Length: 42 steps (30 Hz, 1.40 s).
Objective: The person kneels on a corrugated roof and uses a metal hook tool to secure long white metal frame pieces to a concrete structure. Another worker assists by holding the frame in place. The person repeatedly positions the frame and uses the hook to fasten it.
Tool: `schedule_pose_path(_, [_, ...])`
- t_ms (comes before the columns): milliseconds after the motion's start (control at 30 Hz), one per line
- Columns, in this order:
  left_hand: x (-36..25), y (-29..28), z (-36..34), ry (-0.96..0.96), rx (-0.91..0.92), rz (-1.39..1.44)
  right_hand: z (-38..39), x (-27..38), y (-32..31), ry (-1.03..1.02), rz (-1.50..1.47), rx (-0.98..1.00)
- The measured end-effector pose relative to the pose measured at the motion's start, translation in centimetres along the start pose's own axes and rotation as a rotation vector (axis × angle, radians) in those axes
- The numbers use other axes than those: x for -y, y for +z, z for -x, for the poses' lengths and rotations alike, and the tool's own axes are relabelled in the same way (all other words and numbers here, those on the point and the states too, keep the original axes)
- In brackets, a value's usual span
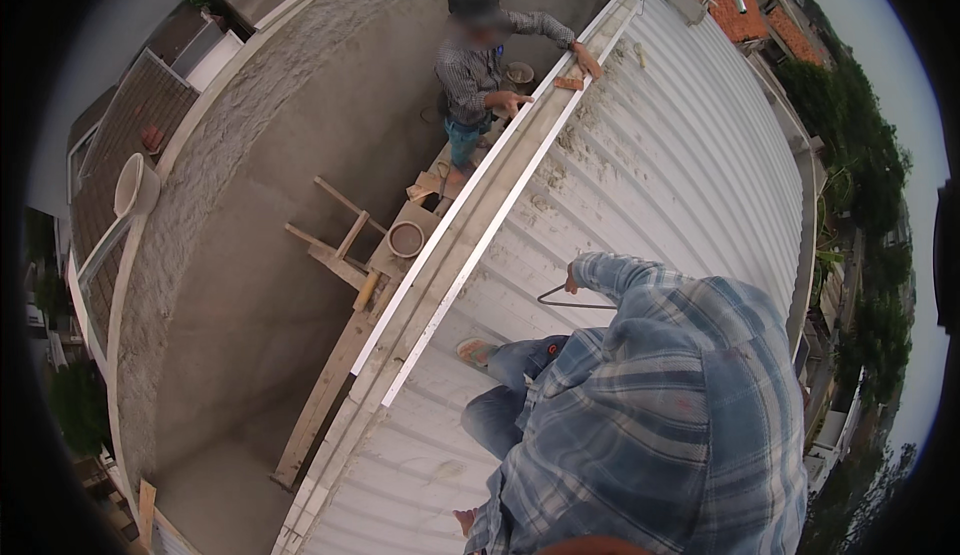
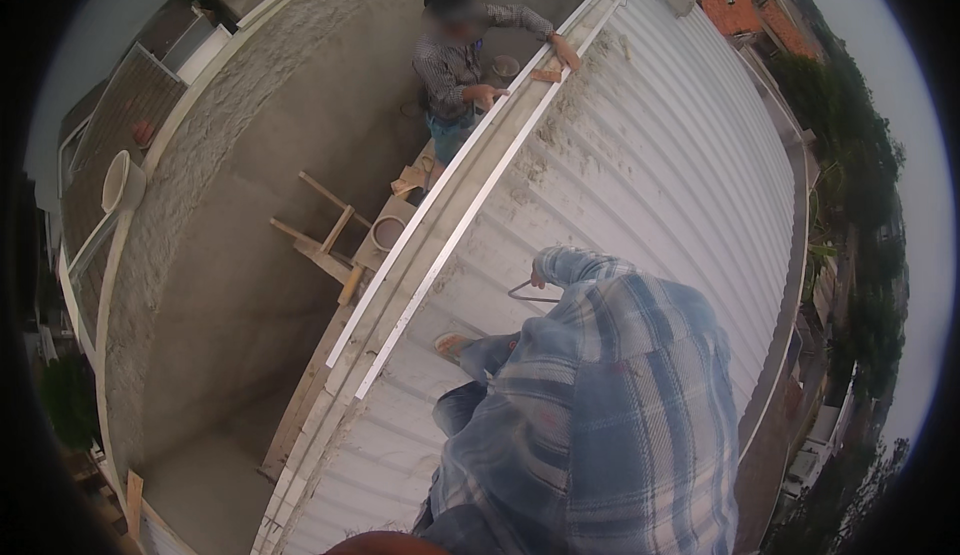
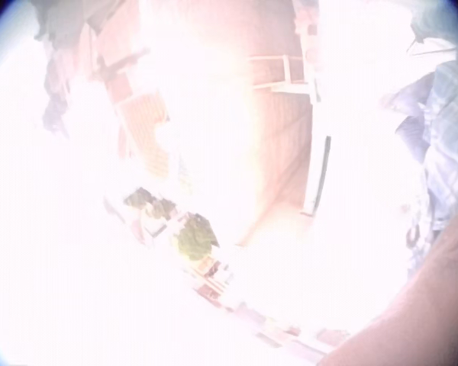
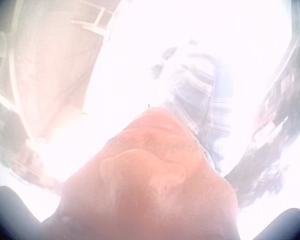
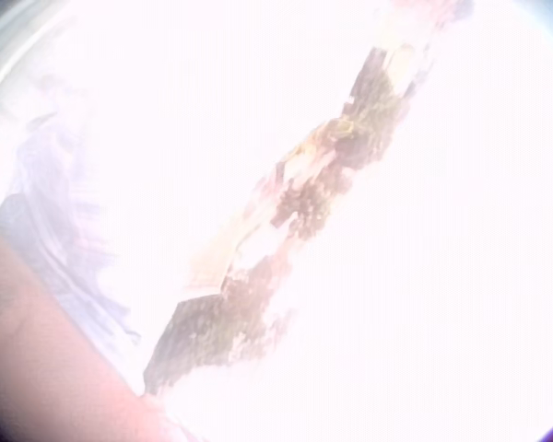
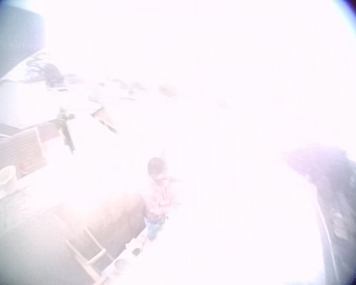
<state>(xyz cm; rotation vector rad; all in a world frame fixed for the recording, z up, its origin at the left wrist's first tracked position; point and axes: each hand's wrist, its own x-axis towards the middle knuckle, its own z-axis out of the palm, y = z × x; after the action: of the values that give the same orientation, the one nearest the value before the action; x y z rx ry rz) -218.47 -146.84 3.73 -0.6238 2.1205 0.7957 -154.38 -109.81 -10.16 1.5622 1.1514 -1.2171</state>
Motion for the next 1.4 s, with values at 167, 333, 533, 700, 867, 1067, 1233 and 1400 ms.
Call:
schedule_pose_path(167, [-7.0, 1.2, -3.2, -0.068, 0.003, 0.078, 1.1, 5.5, 1.9, -0.059, -0.006, -0.139])
schedule_pose_path(333, [-15.2, 6.2, -7.7, -0.113, 0.089, 0.101, 15.7, 10.0, 8.7, 0.026, -0.424, -0.577])
schedule_pose_path(533, [-20.8, 16.3, -14.6, -0.063, 0.478, -0.285, 21.0, 10.1, 22.9, 0.329, -0.77, -0.588])
schedule_pose_path(700, [-20.4, 21.9, -16.0, -0.063, 0.627, -0.371, 24.1, 14.5, 29.0, 0.516, -1.465, -0.369])
schedule_pose_path(867, [-22.6, 23.5, -13.6, 0.081, 0.53, -0.687, 22.8, 17.9, 34.2, 0.365, -1.731, -0.241])
schedule_pose_path(1067, [-18.1, 22.6, -19.4, 0.761, 0.306, -0.831, 15.9, 18.7, 30.9, 0.109, -1.665, -0.257])
schedule_pose_path(1233, [-22.4, 25.5, -16.2, 1.311, 0.132, -0.691, 5.9, 16.9, 31.2, 0.03, -1.699, -0.418])
schedule_pose_path(1400, [-27.4, 31.3, -16.8, 1.438, 0.161, -0.595, -8.9, 14.4, 33.4, 0.006, -1.244, -1.023])
